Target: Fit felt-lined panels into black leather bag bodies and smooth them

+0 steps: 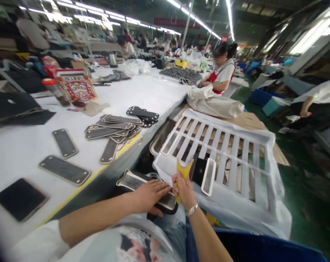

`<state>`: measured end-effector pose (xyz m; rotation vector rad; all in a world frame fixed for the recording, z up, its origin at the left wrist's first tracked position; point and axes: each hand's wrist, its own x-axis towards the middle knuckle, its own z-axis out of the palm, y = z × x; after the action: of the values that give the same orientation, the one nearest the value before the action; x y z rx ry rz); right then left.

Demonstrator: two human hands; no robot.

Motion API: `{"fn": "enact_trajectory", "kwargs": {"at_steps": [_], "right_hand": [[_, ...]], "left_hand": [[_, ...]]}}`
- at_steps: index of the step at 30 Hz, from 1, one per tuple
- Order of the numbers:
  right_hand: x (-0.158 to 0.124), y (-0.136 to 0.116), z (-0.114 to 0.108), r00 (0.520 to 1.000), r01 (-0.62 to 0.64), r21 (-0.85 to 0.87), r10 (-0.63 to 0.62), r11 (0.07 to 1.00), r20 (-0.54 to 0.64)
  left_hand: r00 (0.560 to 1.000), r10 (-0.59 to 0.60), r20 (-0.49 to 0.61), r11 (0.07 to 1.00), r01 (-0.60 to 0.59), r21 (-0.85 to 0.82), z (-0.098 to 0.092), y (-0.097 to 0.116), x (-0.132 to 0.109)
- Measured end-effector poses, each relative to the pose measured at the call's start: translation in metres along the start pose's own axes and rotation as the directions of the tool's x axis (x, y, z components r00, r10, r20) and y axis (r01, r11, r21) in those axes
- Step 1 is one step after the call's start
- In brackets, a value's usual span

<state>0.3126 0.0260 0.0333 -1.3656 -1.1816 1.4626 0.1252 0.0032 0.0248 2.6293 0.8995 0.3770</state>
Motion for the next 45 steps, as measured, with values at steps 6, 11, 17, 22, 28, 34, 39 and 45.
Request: {"fn": "enact_trajectory", "kwargs": {"at_steps": [6,11,17,22,28,34,39,45], "right_hand": [[0.026,-0.05,-0.008,0.854,0.069,-0.46,0.186,0.885,0.485],[0.059,-0.061,0.025,0.664,0.131,-0.757,0.51,0.64,0.547],[0.08,-0.058,0.074,0.728,0.488,-0.863,0.483,0.132,0.486],[0.082,-0.038,0.113,0.837,0.496,-0.868,0.287,-0.034,0.467],[0.089,-0.018,0.147,0.807,0.59,-0.798,0.074,-0.124,0.585],[0.103,-0.021,0.16,0.686,0.725,-0.673,0.075,-0.146,0.723],[0.106,-0.019,0.159,0.615,0.785,-0.602,0.068,-0.144,0.785],[0.106,-0.016,0.157,0.572,0.817,-0.56,0.078,-0.137,0.816]], "left_hand": [[0.593,-0.759,-0.268,0.492,0.253,-0.833,-0.01,-0.086,-0.088],[0.63,-0.774,-0.057,0.023,-0.062,-0.998,0.031,-0.101,-0.091],[0.542,-0.84,-0.014,-0.096,-0.173,-0.98,0.046,-0.079,-0.087],[0.522,-0.851,0.054,-0.15,-0.143,-0.978,0.052,-0.078,-0.089],[0.467,-0.88,0.089,-0.209,-0.21,-0.955,0.058,-0.084,-0.087],[0.511,-0.832,0.217,-0.388,-0.256,-0.885,0.041,-0.085,-0.082],[0.437,-0.836,0.333,-0.445,-0.183,-0.877,0.022,-0.083,-0.077],[0.219,-0.92,0.326,-0.376,-0.253,-0.891,0.032,-0.082,-0.075]]}}
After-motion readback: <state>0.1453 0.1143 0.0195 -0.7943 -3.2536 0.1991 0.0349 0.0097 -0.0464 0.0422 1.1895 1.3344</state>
